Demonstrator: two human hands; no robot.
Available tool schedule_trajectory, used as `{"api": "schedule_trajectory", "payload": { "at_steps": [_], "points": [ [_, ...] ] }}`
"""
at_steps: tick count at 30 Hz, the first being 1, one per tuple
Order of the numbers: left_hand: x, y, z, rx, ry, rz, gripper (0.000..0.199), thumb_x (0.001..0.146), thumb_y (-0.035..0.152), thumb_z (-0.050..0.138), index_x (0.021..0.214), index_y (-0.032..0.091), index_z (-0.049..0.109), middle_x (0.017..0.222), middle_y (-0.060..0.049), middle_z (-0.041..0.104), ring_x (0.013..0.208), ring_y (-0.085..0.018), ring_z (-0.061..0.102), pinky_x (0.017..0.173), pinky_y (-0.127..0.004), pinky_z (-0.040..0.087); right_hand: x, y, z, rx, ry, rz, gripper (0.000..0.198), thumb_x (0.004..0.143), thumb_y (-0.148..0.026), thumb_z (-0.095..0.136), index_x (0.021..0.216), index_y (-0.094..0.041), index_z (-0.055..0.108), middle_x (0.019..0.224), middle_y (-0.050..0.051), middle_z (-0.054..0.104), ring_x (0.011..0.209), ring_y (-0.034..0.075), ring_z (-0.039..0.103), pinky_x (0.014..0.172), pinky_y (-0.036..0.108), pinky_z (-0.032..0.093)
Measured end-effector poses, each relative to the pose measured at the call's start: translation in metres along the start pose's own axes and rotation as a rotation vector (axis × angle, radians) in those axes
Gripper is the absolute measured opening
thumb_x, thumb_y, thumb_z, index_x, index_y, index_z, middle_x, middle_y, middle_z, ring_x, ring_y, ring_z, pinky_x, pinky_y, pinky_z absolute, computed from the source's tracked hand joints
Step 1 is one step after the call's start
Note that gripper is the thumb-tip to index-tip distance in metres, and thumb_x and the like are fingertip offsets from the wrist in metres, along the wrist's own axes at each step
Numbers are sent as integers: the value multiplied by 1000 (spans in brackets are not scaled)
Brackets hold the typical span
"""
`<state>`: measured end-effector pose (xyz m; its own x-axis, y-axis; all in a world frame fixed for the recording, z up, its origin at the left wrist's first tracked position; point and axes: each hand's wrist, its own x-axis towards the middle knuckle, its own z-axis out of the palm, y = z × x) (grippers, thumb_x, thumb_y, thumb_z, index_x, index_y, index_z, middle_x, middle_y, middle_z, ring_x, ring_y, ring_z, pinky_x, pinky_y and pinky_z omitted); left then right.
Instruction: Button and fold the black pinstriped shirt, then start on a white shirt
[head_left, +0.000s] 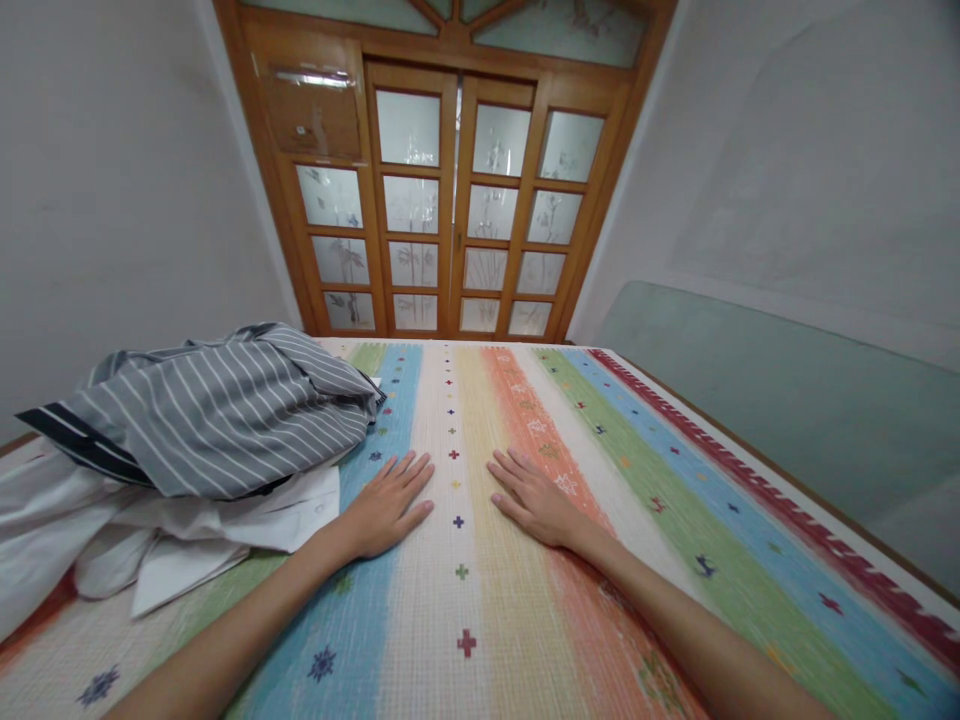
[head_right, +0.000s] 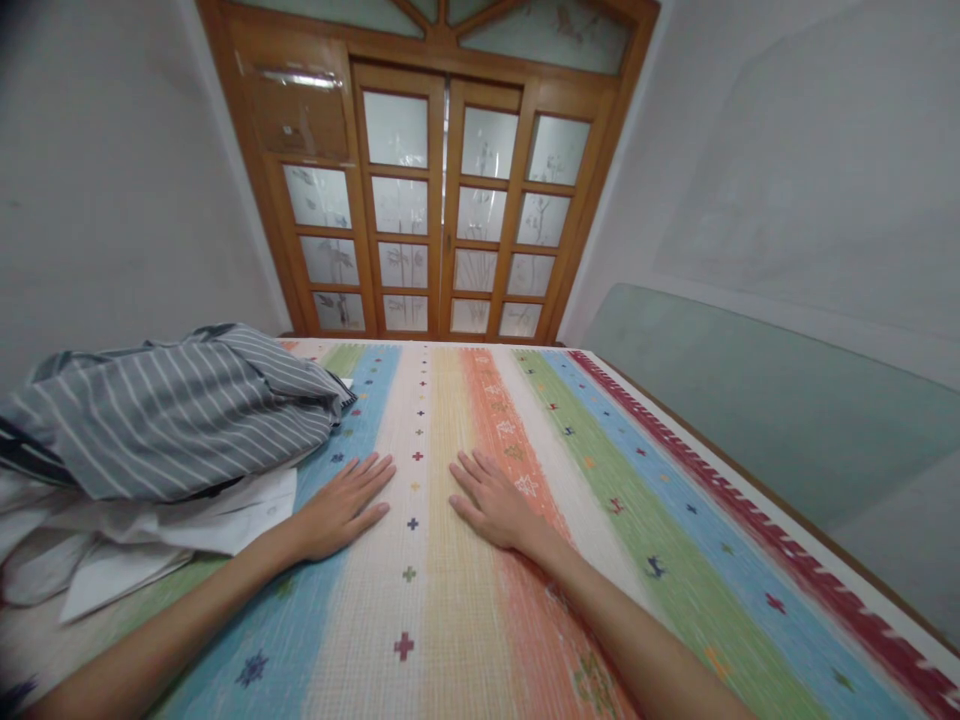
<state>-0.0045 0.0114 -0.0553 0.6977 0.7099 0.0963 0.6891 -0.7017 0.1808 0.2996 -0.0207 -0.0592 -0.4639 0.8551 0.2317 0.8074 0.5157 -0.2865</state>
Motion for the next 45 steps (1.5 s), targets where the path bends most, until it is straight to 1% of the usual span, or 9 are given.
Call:
{"api": "schedule_trajectory", "payload": {
  "at_steps": [6, 10, 16, 22, 28, 32, 39, 42, 45],
  "points": [
    [-4, -4, -9, -18, -47, 48, 64, 98, 56, 28, 153, 26, 21, 159, -6, 22, 148, -26, 14, 119, -48, 14, 0, 1, 0, 34, 1, 7, 57, 98, -51, 38, 146, -21, 42, 154, 9, 34, 145, 28, 24, 119, 52, 20],
    [-4, -8, -12, -45, -46, 78, 60, 99, 54, 29, 153, 29, 22, 159, -4, 24, 148, -24, 16, 120, -47, 13, 0, 0, 0, 18, 6, 4, 56, 98, -50, 38, 147, -22, 42, 154, 8, 36, 145, 28, 24, 119, 51, 20],
    [-2, -9, -9, -58, -21, 63, 53, 102, 47, 24, 151, 31, 27, 158, -1, 28, 147, -22, 19, 120, -46, 15, 0, -2, -1, -30, -8, 11, 57, 99, -50, 37, 146, -19, 43, 153, 10, 36, 145, 28, 26, 119, 50, 22],
    [0, -9, -6, -47, -46, 30, 56, 101, 51, 24, 152, 29, 26, 159, -2, 25, 148, -23, 18, 120, -46, 14, 0, -2, 3, -81, 15, -24, 56, 100, -48, 32, 147, -19, 41, 152, 10, 38, 144, 27, 28, 118, 50, 24],
    [-1, -10, -5, -61, -20, 33, 55, 101, 52, 25, 152, 32, 26, 158, 0, 26, 147, -23, 19, 120, -46, 14, 0, 4, 10, -115, 45, -64, 49, 102, -39, 30, 144, -19, 45, 150, 9, 42, 142, 26, 32, 118, 50, 27],
    [-1, -9, -6, -55, -19, 34, 55, 101, 52, 25, 151, 31, 27, 158, -1, 26, 147, -23, 19, 120, -47, 15, 0, 7, 12, -96, 69, -66, 48, 101, -38, 34, 145, -22, 44, 151, 8, 41, 143, 26, 31, 117, 51, 28],
    [-1, -7, -8, -84, -37, 13, 57, 100, 53, 27, 150, 27, 31, 158, -2, 28, 147, -23, 20, 120, -48, 16, -1, 5, 11, -102, 62, -68, 48, 101, -35, 33, 142, -17, 48, 150, 11, 42, 142, 26, 32, 118, 50, 28],
    [-1, -15, -9, -119, -7, 17, 56, 99, 53, 28, 149, 27, 35, 156, -3, 33, 146, -22, 25, 120, -46, 19, 0, 4, 9, -99, 60, -65, 47, 101, -35, 34, 142, -17, 48, 149, 10, 43, 142, 26, 33, 117, 51, 28],
    [-3, -33, -12, -140, 48, -35, 59, 98, 56, 29, 145, 23, 43, 153, -4, 39, 145, -23, 28, 119, -44, 23, 0, 4, 8, -100, 48, -67, 48, 101, -34, 33, 143, -17, 48, 149, 11, 43, 142, 27, 33, 117, 51, 29]
  ]
}}
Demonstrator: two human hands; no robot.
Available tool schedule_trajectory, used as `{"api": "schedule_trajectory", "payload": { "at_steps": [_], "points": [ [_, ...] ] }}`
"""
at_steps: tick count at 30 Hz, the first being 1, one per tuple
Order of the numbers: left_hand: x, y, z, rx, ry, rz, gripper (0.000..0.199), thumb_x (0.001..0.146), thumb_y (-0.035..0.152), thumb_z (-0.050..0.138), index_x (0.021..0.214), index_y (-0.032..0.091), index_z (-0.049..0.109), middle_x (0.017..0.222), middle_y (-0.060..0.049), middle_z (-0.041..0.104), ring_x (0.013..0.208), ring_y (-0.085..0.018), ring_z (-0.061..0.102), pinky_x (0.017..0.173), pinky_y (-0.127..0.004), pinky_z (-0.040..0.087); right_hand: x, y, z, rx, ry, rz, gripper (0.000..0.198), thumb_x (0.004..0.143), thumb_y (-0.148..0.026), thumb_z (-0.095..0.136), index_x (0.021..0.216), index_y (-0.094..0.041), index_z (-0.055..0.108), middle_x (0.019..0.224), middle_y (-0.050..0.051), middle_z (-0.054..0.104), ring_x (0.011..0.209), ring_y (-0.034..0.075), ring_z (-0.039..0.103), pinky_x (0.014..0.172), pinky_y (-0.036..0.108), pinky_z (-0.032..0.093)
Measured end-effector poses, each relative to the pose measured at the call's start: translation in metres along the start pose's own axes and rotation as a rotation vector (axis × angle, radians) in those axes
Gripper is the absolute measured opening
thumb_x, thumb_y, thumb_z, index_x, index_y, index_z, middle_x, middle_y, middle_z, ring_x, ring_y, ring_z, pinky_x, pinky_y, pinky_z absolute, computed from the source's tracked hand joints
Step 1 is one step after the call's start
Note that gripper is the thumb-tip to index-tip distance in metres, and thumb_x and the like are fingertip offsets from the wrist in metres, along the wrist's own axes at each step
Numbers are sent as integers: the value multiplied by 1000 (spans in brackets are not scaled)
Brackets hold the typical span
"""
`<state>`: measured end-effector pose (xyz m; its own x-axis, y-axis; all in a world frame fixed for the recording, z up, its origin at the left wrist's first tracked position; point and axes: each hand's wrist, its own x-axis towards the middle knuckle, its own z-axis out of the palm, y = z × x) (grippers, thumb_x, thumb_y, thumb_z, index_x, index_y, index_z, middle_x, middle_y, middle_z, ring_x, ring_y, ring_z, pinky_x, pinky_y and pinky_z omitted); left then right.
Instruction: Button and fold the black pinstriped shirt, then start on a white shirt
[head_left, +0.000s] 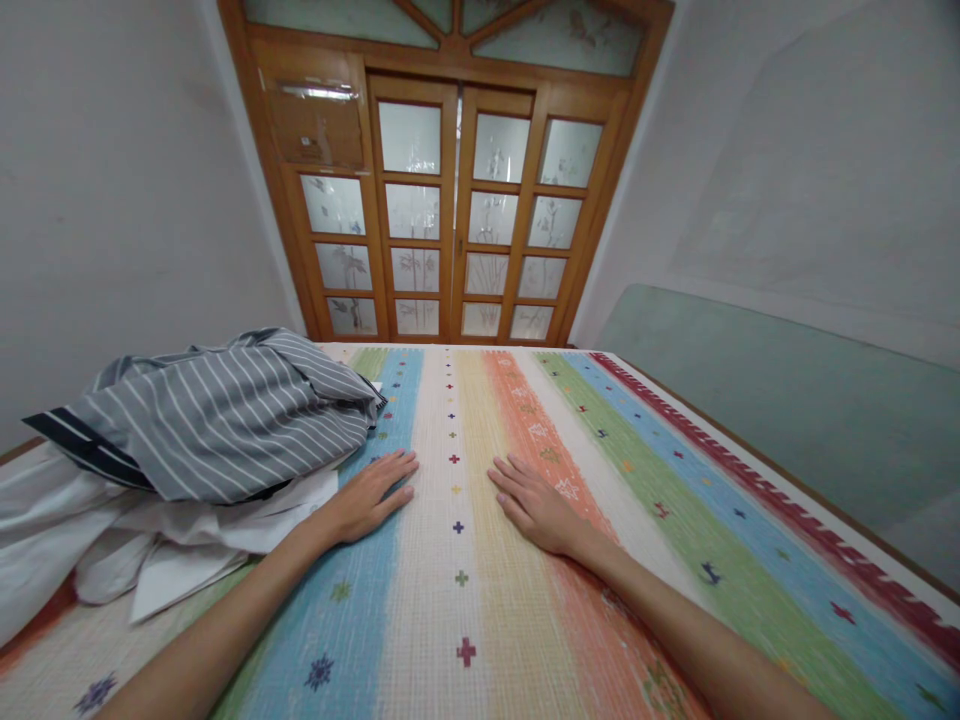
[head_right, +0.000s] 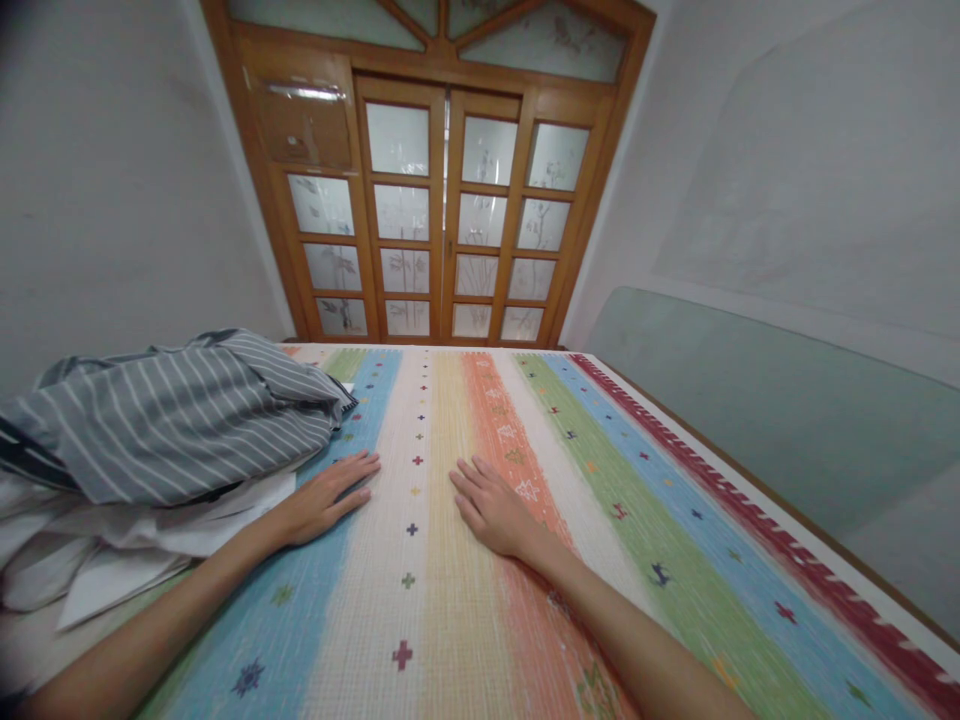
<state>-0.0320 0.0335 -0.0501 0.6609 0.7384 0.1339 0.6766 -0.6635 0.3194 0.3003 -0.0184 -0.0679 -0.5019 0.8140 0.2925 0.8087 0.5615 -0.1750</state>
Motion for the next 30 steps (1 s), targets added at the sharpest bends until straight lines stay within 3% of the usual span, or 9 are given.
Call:
{"api": "schedule_trajectory", "payload": {
  "at_steps": [6, 9, 12, 15, 20, 23, 30],
  "points": [
    [-5, -49, -10, -21, 139, -111, 68, 94, 64, 31, 137, 16, 53, 148, -9, 46, 144, -26, 30, 119, -46, 24, -1, 1, 1, -3, 18, -11, 47, 101, -35, 34, 143, -20, 48, 148, 9, 45, 141, 26, 35, 117, 51, 30],
    [-4, -58, -5, 4, 179, -106, 67, 93, 63, 31, 134, 15, 55, 146, -10, 49, 142, -27, 34, 118, -46, 27, -1, 1, 2, 1, 28, -10, 47, 100, -34, 35, 143, -20, 48, 148, 9, 45, 141, 26, 35, 116, 51, 30],
    [0, -44, 7, 76, 187, -147, 66, 95, 60, 28, 136, 14, 53, 148, -11, 46, 141, -28, 35, 117, -47, 27, 0, 0, 2, 1, 38, -8, 47, 100, -33, 36, 143, -20, 47, 148, 9, 45, 140, 26, 36, 116, 52, 30],
    [2, -9, 18, 135, 100, -178, 65, 97, 56, 26, 143, 13, 45, 153, -13, 37, 144, -30, 28, 118, -51, 23, 0, -1, 1, 4, 34, -5, 47, 99, -32, 37, 143, -20, 48, 148, 9, 44, 140, 26, 36, 116, 51, 30],
    [-1, 48, 24, 108, -53, 64, 62, 99, 54, 27, 153, 25, 24, 159, -5, 22, 148, -25, 16, 120, -49, 13, 1, -4, 1, 4, 12, 32, 47, 98, -31, 38, 141, -16, 50, 148, 11, 44, 141, 26, 34, 117, 50, 29],
    [-2, 52, 20, 63, -79, 127, 58, 100, 52, 26, 153, 29, 22, 159, -2, 22, 148, -23, 16, 121, -47, 13, 1, -4, 0, 32, -7, 32, 47, 99, -31, 36, 142, -18, 49, 149, 10, 43, 142, 25, 32, 117, 49, 29],
    [-1, 35, 12, 32, -59, 101, 57, 100, 53, 27, 152, 30, 26, 158, -2, 28, 146, -22, 23, 120, -46, 17, -3, -6, -3, 50, -86, 31, 55, 102, -43, 30, 150, -19, 34, 156, 9, 27, 146, 25, 20, 120, 49, 21]
  ]
}}
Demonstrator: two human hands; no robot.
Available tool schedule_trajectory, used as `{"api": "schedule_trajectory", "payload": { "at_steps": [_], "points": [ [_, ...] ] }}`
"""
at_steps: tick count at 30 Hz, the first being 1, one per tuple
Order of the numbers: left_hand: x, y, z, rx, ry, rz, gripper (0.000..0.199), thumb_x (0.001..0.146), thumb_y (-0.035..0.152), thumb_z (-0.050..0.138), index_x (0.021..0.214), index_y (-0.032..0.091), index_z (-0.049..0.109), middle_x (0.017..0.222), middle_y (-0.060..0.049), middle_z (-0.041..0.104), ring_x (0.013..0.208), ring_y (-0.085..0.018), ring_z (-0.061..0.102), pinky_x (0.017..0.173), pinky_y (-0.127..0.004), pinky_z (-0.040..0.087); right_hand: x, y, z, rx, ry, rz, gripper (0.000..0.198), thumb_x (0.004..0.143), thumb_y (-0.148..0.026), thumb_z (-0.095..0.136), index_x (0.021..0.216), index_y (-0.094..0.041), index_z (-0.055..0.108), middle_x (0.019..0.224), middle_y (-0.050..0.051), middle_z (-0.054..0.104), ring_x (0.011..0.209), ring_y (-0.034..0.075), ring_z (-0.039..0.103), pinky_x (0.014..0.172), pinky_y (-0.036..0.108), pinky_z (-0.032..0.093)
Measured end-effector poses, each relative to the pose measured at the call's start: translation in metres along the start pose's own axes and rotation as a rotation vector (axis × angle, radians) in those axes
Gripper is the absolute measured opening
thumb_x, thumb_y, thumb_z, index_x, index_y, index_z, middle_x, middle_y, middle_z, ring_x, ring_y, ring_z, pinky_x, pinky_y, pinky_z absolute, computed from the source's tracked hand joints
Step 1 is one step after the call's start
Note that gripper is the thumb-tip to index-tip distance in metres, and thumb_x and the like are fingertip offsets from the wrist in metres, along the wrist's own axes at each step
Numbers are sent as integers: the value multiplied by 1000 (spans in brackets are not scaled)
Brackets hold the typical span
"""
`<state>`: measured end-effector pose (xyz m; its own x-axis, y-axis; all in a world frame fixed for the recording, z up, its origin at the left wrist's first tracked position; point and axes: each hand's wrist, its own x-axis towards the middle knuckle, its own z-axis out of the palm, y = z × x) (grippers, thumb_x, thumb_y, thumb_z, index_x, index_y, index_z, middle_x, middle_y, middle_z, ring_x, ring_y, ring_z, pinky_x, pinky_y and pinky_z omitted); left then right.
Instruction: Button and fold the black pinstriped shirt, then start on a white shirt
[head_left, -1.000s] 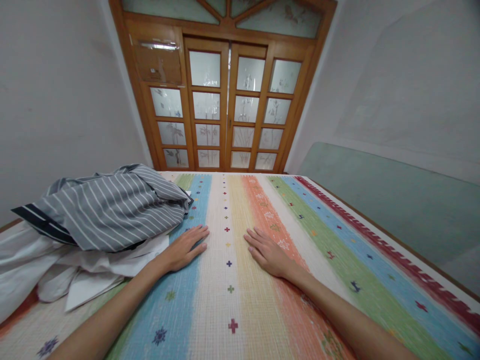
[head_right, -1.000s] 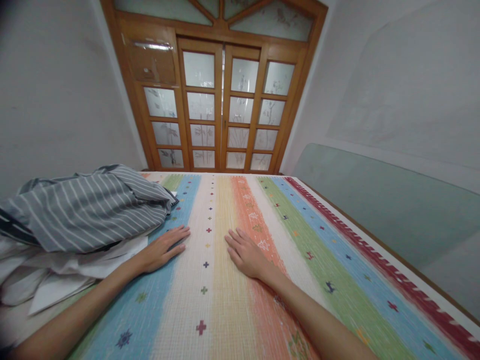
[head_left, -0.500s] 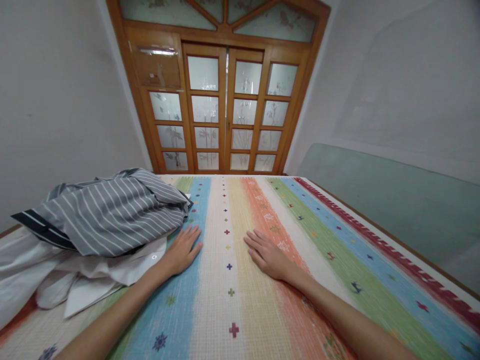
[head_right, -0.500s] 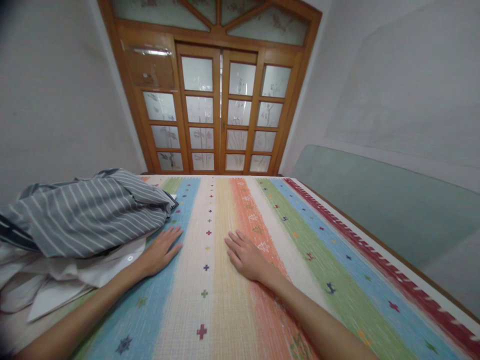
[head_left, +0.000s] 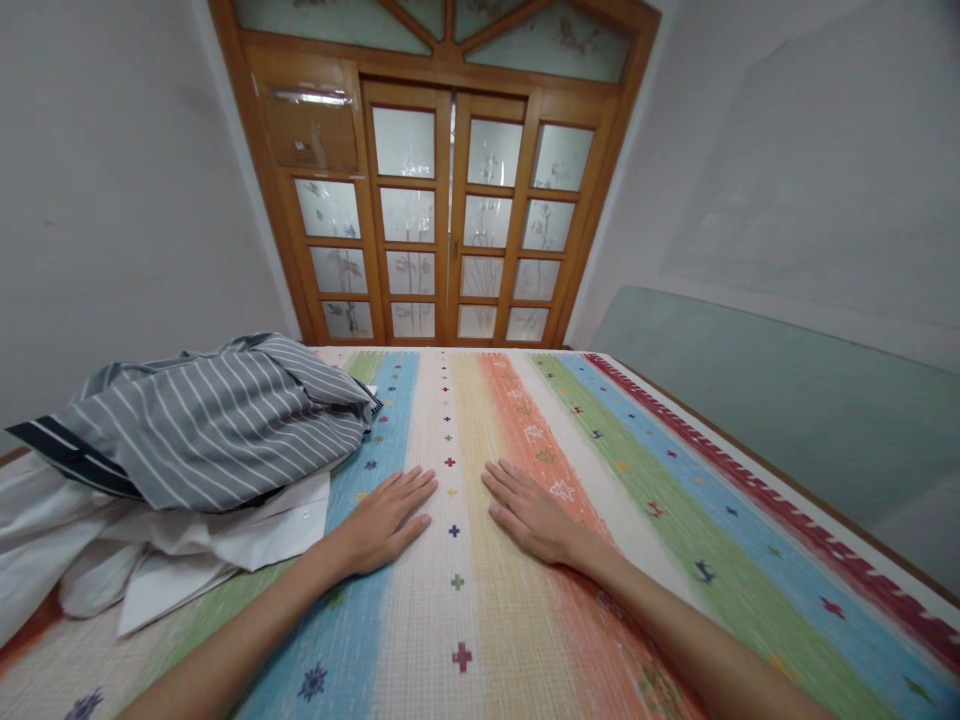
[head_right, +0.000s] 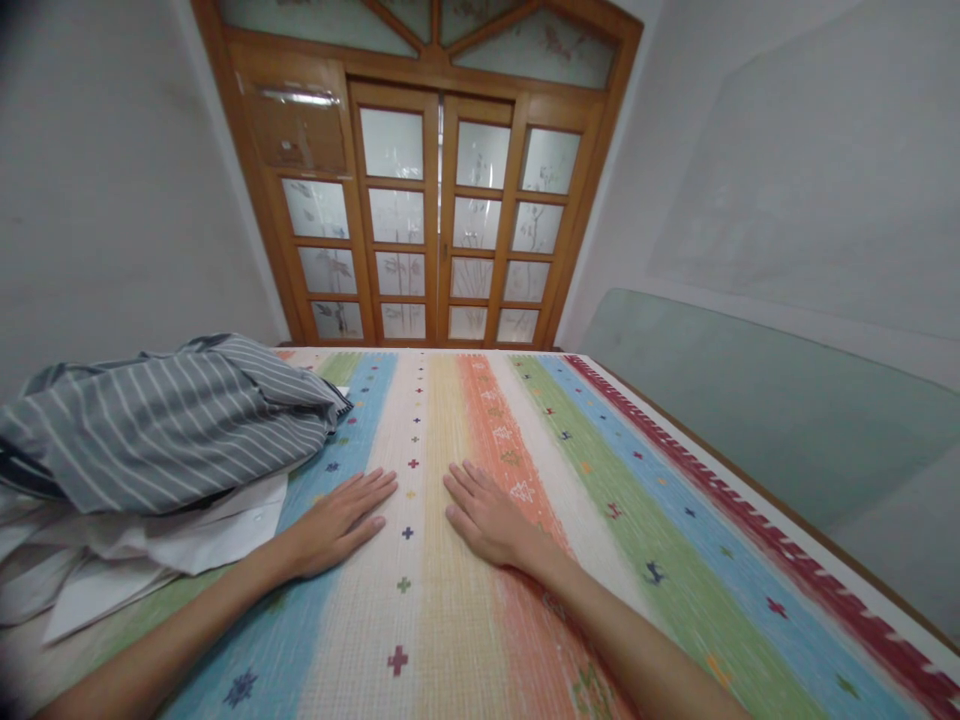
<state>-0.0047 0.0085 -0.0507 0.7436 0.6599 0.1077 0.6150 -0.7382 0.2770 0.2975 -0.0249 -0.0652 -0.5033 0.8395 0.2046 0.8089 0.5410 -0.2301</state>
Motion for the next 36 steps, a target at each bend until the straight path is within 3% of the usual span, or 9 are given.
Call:
{"api": "schedule_trajectory", "payload": {
  "at_steps": [8, 15, 36],
  "points": [
    [-1, 4, -1, 36, -42, -2, 62, 98, 57, 27, 153, 29, 21, 159, -3, 22, 147, -25, 18, 120, -49, 13, -2, -8, -10, 3, -77, 14, 65, 99, -53, 33, 151, -14, 32, 158, 12, 24, 147, 27, 17, 120, 48, 18],
    [-3, -1, -3, 51, -41, 53, 69, 95, 62, 32, 154, 31, 13, 160, -4, 19, 147, -27, 18, 119, -50, 15, -2, -4, -7, 26, -48, -29, 60, 100, -51, 33, 152, -21, 30, 157, 10, 26, 146, 25, 21, 119, 49, 19],
    [-4, 2, -4, 24, -8, 44, 64, 97, 58, 32, 153, 33, 18, 159, -3, 23, 147, -26, 20, 119, -50, 16, -2, -4, -8, 6, -24, -56, 57, 99, -50, 36, 150, -24, 36, 156, 9, 29, 145, 27, 24, 118, 50, 22]
  ]
}}
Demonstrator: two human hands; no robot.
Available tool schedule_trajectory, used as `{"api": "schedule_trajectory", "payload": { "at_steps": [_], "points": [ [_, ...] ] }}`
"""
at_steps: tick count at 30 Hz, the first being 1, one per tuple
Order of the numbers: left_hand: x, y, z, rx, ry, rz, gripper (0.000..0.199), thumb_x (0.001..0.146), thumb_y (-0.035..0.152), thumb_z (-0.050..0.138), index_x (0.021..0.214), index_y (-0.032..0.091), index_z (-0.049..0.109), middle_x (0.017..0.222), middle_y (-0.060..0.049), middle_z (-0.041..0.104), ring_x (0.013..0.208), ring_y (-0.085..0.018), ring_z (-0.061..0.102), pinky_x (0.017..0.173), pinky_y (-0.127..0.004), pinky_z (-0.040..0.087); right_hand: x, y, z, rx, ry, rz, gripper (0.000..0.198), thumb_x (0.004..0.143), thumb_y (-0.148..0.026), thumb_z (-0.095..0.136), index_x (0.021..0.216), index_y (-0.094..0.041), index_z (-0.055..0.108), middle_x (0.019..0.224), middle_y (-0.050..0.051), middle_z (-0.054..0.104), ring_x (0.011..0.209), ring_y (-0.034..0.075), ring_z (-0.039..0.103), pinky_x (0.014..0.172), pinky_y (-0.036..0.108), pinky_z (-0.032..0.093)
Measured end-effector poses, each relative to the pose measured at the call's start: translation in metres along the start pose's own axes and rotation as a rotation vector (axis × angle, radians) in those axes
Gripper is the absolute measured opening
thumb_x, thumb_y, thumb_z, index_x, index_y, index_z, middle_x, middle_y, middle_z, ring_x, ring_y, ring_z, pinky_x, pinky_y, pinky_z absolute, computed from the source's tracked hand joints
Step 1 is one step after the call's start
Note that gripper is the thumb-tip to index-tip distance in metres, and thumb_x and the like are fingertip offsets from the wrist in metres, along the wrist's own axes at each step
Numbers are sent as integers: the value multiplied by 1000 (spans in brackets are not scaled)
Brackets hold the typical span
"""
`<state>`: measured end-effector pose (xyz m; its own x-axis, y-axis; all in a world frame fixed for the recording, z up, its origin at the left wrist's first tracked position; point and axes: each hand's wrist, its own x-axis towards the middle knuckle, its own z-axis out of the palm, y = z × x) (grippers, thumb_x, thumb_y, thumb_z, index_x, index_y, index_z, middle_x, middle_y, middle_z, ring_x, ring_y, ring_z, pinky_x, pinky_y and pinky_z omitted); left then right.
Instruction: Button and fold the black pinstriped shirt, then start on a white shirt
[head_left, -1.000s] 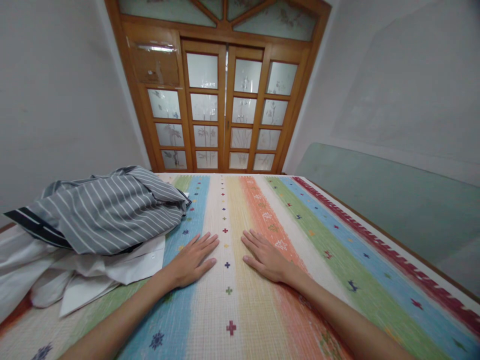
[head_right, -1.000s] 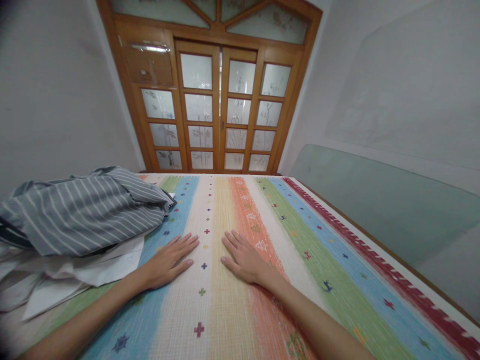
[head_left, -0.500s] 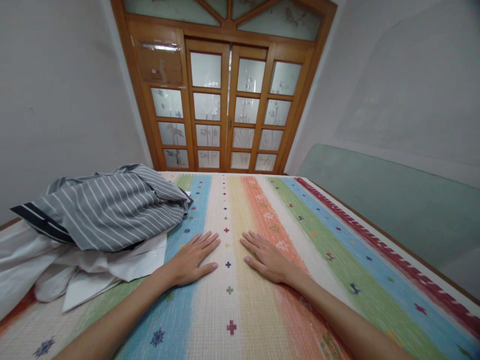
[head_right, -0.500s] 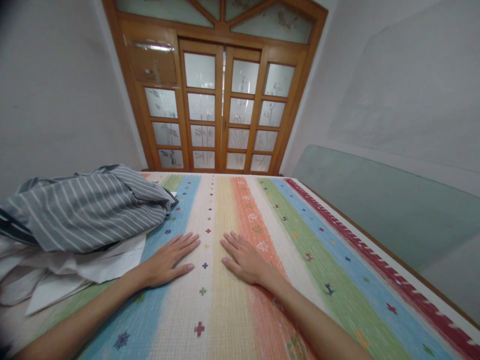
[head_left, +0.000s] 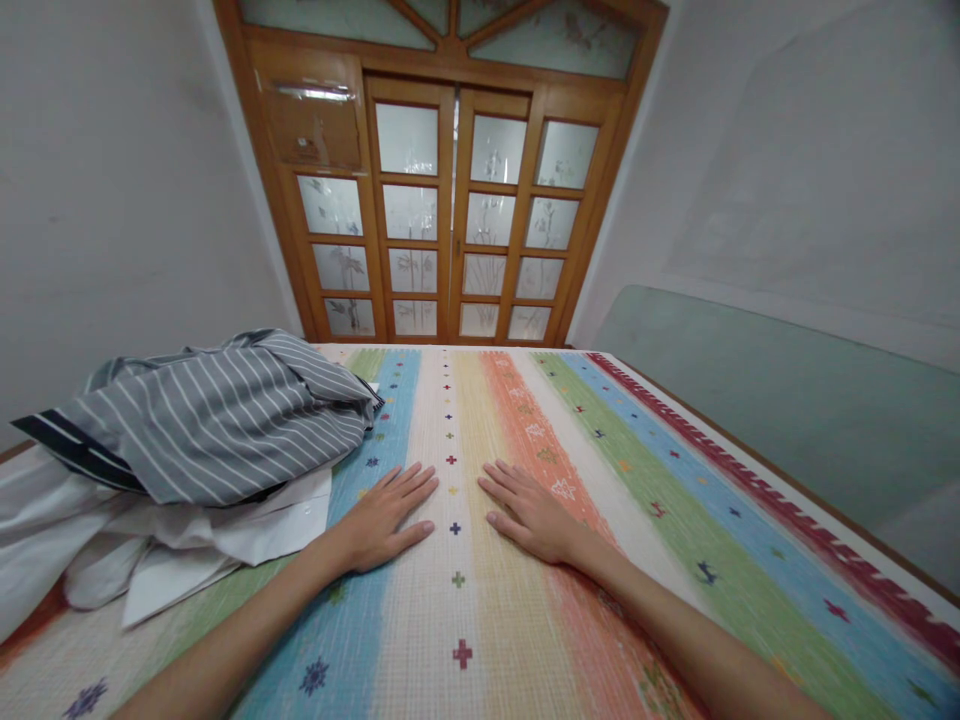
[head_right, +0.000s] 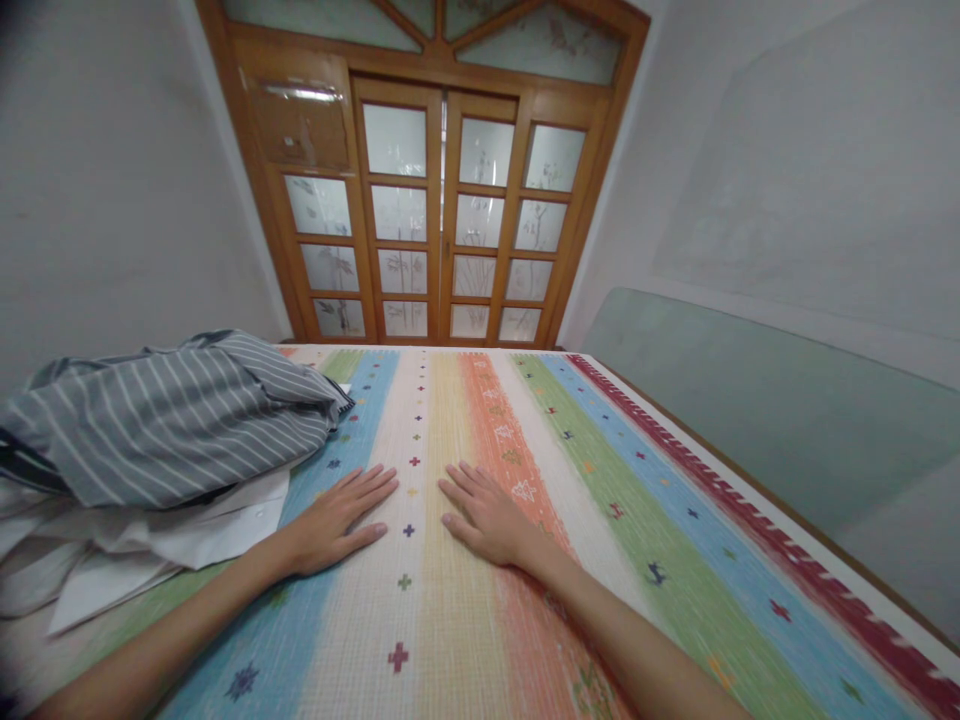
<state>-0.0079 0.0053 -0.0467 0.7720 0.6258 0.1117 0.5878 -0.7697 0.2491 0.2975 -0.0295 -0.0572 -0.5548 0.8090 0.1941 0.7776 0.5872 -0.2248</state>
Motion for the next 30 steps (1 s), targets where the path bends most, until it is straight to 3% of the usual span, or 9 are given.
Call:
{"api": "schedule_trajectory", "payload": {
  "at_steps": [30],
  "points": [
    [1, 0, 1, 21, -24, -22, 65, 96, 60, 31, 153, 28, 22, 159, -4, 23, 147, -26, 19, 119, -49, 16, 1, 0, 1, 2, -15, 13, 57, 99, -50, 35, 149, -21, 38, 157, 10, 29, 146, 27, 23, 118, 50, 21]
  ]
}}
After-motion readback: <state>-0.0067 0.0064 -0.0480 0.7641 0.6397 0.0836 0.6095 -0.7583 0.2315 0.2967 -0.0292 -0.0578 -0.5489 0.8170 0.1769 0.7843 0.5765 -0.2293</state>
